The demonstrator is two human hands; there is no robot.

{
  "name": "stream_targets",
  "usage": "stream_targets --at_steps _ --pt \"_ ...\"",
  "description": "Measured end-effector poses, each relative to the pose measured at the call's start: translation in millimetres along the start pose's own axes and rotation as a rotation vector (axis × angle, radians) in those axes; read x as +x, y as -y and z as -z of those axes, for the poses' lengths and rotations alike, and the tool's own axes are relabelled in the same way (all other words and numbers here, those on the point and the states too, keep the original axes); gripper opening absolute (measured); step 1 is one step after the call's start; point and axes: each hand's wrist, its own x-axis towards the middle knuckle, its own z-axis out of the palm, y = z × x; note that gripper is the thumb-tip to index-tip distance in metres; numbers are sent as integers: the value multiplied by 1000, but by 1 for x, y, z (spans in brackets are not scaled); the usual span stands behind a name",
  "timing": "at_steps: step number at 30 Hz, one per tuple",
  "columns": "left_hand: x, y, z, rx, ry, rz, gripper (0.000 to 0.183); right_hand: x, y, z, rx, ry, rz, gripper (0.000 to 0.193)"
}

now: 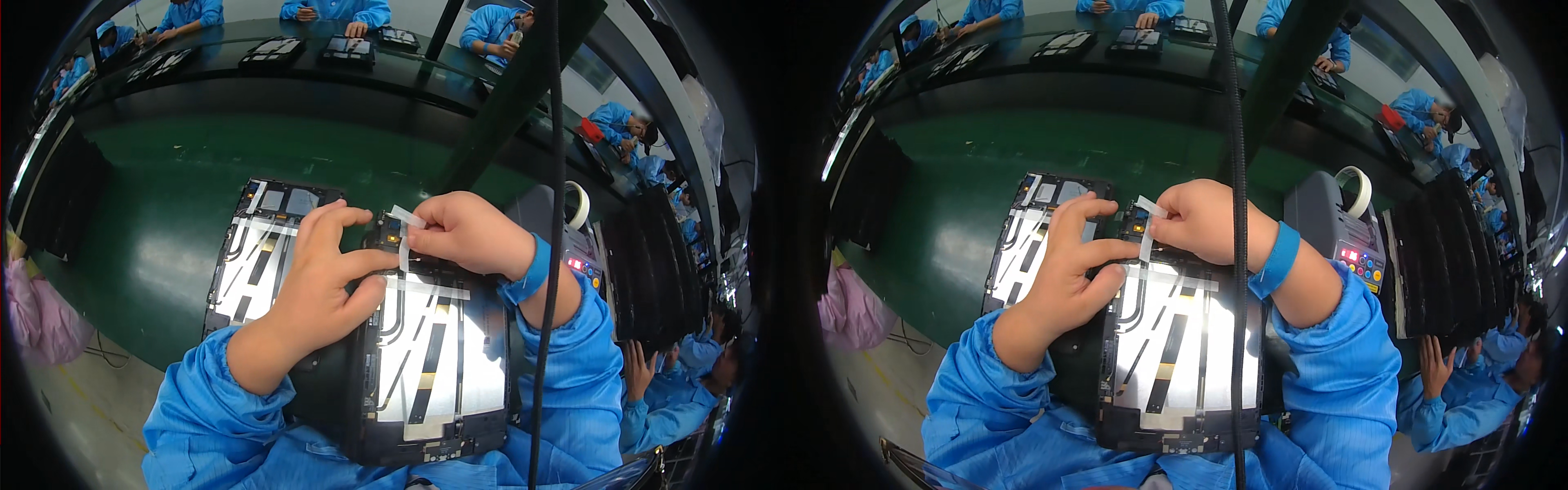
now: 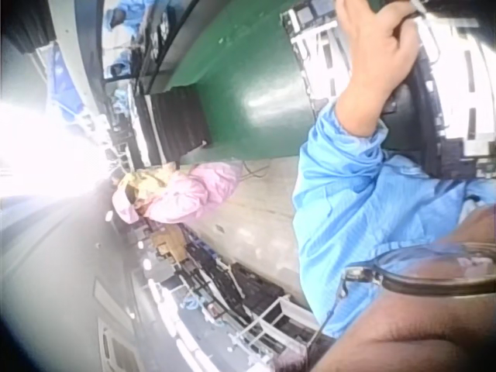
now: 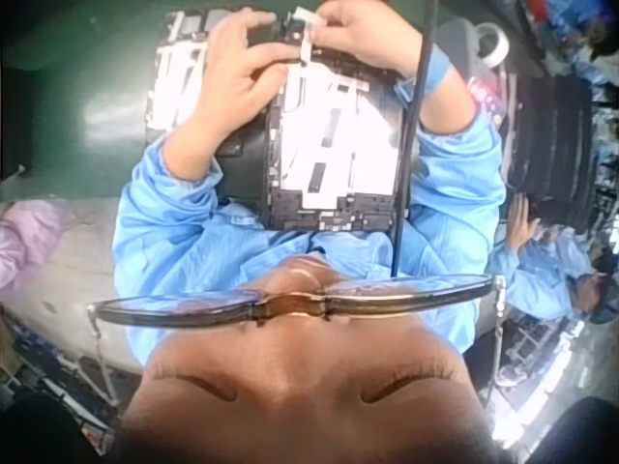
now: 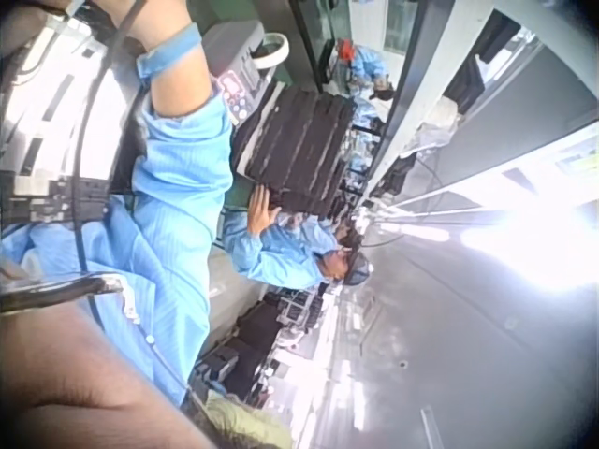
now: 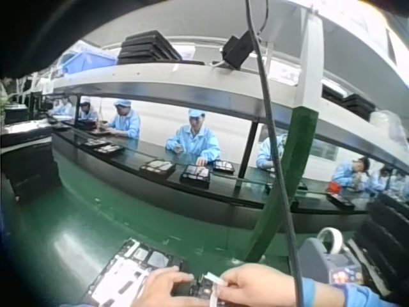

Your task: The person applies white adhesive strips to the internal components of a rectangular electronic device, likely a battery pack. They repeatedly peel backing layers and press the strips onto specific areas of the device's interior. The person handles multiple units sequentially, placing finished items aside and picking up new ones from a stack.

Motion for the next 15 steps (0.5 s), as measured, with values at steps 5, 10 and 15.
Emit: stream_targets --at_steps 5,10,15 --pt "-2 1 -2 -25 5 9 28 4 4 -4 -148 -39 -22 26" --pt "0 -1 -1 -25 11 16 28 8 7 -7 -245 -81 -64 30" --pt "-1 -2 0 5 18 21 27 4 32 5 -294 -65 -282 25"
